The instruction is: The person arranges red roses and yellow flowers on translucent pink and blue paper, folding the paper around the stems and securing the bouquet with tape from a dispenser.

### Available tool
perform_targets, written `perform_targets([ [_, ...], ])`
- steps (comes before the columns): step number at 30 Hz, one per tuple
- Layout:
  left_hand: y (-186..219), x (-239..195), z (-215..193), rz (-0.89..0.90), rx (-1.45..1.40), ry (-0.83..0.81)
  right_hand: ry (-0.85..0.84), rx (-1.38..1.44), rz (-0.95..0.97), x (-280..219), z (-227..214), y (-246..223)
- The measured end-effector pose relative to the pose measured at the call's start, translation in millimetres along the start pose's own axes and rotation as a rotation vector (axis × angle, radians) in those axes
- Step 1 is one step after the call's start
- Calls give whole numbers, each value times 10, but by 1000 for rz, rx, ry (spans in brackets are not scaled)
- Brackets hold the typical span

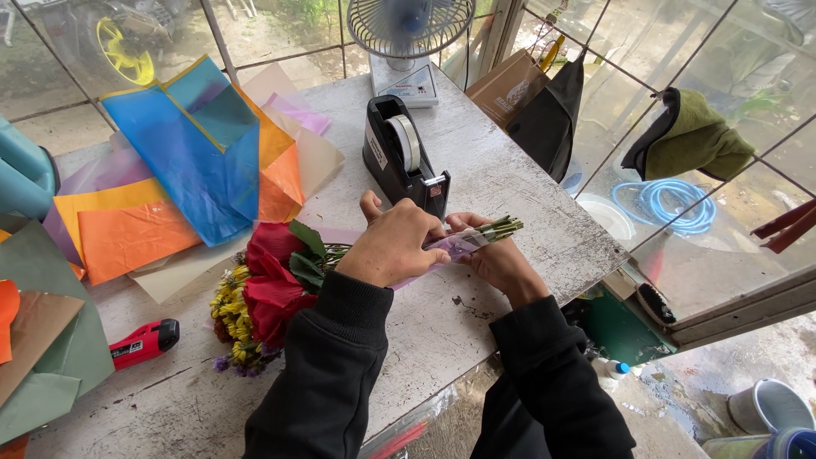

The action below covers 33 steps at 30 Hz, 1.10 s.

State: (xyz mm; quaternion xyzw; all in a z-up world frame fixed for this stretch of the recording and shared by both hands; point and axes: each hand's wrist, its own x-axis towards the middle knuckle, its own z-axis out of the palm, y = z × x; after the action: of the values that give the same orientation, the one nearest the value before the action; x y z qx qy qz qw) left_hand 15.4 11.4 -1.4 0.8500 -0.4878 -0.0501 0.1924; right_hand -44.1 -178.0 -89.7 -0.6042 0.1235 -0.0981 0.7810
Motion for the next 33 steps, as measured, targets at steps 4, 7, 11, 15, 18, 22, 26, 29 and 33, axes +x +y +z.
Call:
perform_targets([
  [4,6,10,12,-7,13,-8,-136,77,100,40,-94,-44],
  [7,-16,19,23,-3,14,-1,-225,112,98,128,-204,5],
  [11,-20,14,40,1,13,9,-348,215,48,420,-520,325],
  [15,-3,20,34,1,12,16,-376,235,69,366,-400,154],
  [18,-7,16,46,5,39,12,-243,155,216,244,-157,-173],
  [22,4,25,36,-16,47,-8,-366,-55,405,541,-424,-136],
  [26,30,22,17,-21,67,-22,-525,-273,508,570,-361,-315],
  [29,57,1,-6,-27,72,-32,-576,-314,452,711,-371,-332],
  [33,40,14,-6,-15,67,-43,-582,-377,345,713,-209,-554],
])
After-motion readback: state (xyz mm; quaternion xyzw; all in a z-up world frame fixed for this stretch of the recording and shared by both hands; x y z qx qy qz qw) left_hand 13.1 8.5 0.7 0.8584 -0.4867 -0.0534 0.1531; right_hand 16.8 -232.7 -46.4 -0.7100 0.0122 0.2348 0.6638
